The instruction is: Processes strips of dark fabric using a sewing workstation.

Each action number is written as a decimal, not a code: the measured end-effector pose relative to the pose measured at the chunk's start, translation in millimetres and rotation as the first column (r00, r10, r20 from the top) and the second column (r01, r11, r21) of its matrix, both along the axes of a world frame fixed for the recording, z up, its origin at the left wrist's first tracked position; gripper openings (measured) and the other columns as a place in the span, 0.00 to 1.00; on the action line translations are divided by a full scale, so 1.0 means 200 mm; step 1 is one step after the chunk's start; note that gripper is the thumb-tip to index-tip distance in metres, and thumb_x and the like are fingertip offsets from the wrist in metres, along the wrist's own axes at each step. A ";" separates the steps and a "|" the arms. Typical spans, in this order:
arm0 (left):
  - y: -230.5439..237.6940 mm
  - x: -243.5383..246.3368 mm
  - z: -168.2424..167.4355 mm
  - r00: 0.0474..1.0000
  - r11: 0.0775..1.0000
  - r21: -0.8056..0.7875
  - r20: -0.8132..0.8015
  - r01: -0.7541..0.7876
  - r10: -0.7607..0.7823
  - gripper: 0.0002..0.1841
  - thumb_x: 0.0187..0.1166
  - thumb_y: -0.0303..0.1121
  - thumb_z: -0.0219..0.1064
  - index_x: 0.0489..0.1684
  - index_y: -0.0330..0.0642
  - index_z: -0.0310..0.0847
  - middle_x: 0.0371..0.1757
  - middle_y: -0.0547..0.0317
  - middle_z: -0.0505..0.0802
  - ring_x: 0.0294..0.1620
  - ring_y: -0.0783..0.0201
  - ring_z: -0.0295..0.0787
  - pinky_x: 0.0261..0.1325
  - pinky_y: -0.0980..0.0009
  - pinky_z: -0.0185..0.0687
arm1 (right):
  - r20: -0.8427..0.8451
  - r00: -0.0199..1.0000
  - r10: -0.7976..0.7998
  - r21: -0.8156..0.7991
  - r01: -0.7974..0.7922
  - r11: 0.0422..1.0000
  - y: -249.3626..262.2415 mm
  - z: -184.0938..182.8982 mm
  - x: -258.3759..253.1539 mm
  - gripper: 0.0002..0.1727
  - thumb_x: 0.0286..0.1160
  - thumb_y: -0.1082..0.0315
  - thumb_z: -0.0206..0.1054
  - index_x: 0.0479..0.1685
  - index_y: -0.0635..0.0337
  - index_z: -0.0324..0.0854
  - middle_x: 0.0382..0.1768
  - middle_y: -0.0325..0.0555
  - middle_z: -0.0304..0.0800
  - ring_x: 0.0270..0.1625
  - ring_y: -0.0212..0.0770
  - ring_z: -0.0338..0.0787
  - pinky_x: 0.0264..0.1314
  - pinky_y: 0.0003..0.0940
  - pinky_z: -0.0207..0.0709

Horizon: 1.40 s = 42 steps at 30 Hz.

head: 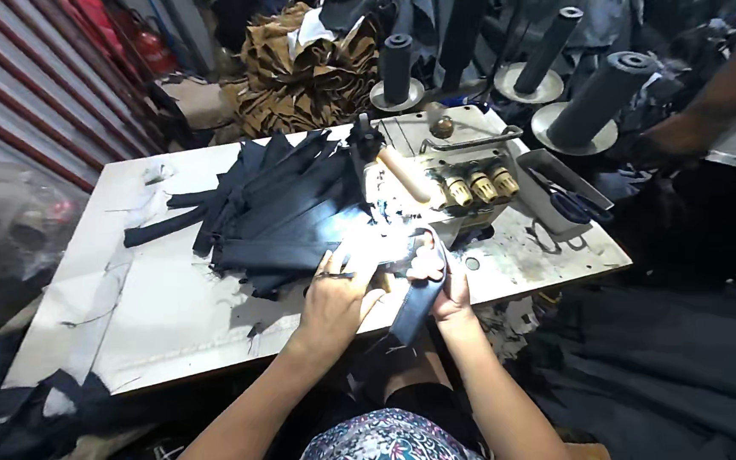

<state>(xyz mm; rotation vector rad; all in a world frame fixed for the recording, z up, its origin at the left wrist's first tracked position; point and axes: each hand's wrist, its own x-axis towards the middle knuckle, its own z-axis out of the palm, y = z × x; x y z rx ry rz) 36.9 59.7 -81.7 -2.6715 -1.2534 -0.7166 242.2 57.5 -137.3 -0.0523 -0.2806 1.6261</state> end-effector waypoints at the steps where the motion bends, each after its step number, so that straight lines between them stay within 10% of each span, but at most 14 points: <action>1: 0.01 0.02 0.00 1.000 1.000 0.004 -0.001 -0.016 0.016 0.23 0.80 0.49 0.66 0.63 0.43 0.89 0.66 0.46 0.92 0.73 0.42 0.85 0.76 0.45 0.77 | -0.022 0.999 -0.035 -0.054 0.033 0.998 0.01 0.02 -0.02 0.22 0.91 0.57 0.44 0.47 0.54 0.85 0.22 0.36 0.84 0.24 0.30 0.86 0.34 0.24 0.84; 11: 0.16 0.06 -0.01 0.993 0.998 -0.024 0.103 0.051 -0.048 0.23 0.79 0.51 0.67 0.49 0.37 0.93 0.63 0.44 0.93 0.77 0.40 0.81 0.81 0.40 0.68 | 0.092 0.984 -0.151 -0.257 0.170 0.951 0.01 0.09 -0.06 0.33 0.94 0.54 0.30 0.34 0.55 0.82 0.16 0.37 0.83 0.21 0.32 0.87 0.32 0.26 0.86; 15: 0.25 0.01 0.05 0.982 0.982 -0.042 0.057 0.185 -0.183 0.24 0.87 0.52 0.57 0.63 0.47 0.91 0.73 0.51 0.89 0.83 0.47 0.76 0.88 0.40 0.59 | 0.369 0.919 -0.138 -0.128 0.197 0.972 -0.02 0.05 -0.06 0.28 0.93 0.60 0.32 0.38 0.49 0.81 0.17 0.32 0.82 0.25 0.29 0.87 0.41 0.27 0.87; 18: 0.16 -0.01 0.12 0.984 0.932 -0.345 0.166 0.112 -0.057 0.36 0.86 0.66 0.45 0.79 0.52 0.80 0.86 0.56 0.77 0.92 0.53 0.61 0.93 0.46 0.49 | 0.667 0.739 -0.096 -0.030 0.154 0.988 -0.12 0.07 -0.09 0.18 0.85 0.67 0.42 0.34 0.53 0.78 0.19 0.32 0.83 0.25 0.28 0.86 0.39 0.26 0.84; 21: -0.01 0.00 0.16 0.920 0.912 -0.368 0.391 0.179 -0.023 0.34 0.78 0.69 0.56 0.40 0.47 0.94 0.59 0.56 0.91 0.66 0.59 0.85 0.70 0.50 0.79 | 0.776 0.629 -0.056 0.131 -0.074 0.989 -0.23 0.10 -0.12 0.09 0.82 0.65 0.60 0.40 0.50 0.87 0.31 0.27 0.92 0.33 0.23 0.90 0.41 0.24 0.86; 26: -0.07 -0.13 0.33 0.882 0.944 -0.248 0.465 0.218 -0.081 0.13 0.76 0.43 0.72 0.31 0.43 0.90 0.51 0.61 0.93 0.57 0.70 0.89 0.61 0.69 0.87 | 0.587 0.809 0.017 0.465 -0.354 0.811 -0.25 0.14 -0.04 0.13 0.84 0.52 0.63 0.47 0.41 0.93 0.36 0.27 0.96 0.37 0.22 0.93 0.40 0.22 0.87; 30: 0.18 -0.41 0.46 0.933 0.960 -0.024 0.232 -0.278 0.276 0.17 0.83 0.36 0.67 0.50 0.26 0.86 0.62 0.28 0.86 0.67 0.30 0.81 0.69 0.32 0.73 | 0.308 0.951 0.027 0.503 -0.187 0.844 -0.20 0.12 0.05 0.16 0.83 0.48 0.62 0.44 0.44 0.93 0.31 0.24 0.94 0.37 0.23 0.93 0.49 0.26 0.87; 33: 0.22 -0.35 0.36 0.958 0.967 0.070 0.170 -0.245 0.231 0.15 0.83 0.29 0.63 0.61 0.29 0.84 0.79 0.30 0.78 0.85 0.26 0.64 0.83 0.24 0.48 | 0.312 0.950 0.016 0.131 -0.059 0.990 -0.15 0.05 0.05 0.11 0.78 0.54 0.69 0.36 0.48 0.93 0.22 0.29 0.90 0.28 0.26 0.90 0.44 0.27 0.88; 37: 0.11 -0.07 0.05 0.978 0.982 0.051 0.098 0.181 -0.186 0.13 0.82 0.31 0.63 0.54 0.37 0.91 0.58 0.46 0.94 0.67 0.46 0.89 0.76 0.46 0.78 | 0.293 0.955 0.039 -0.083 -0.016 0.996 -0.13 0.00 0.03 0.13 0.80 0.60 0.64 0.32 0.54 0.88 0.17 0.32 0.84 0.20 0.27 0.85 0.33 0.24 0.85; 42: 0.05 -0.04 0.02 0.982 0.983 -0.023 0.055 0.179 -0.178 0.20 0.84 0.41 0.62 0.62 0.37 0.88 0.61 0.45 0.93 0.64 0.47 0.91 0.66 0.53 0.86 | 0.154 0.988 0.027 -0.030 -0.023 0.999 -0.11 0.00 0.12 0.15 0.79 0.55 0.67 0.28 0.53 0.89 0.14 0.27 0.78 0.16 0.23 0.79 0.27 0.18 0.79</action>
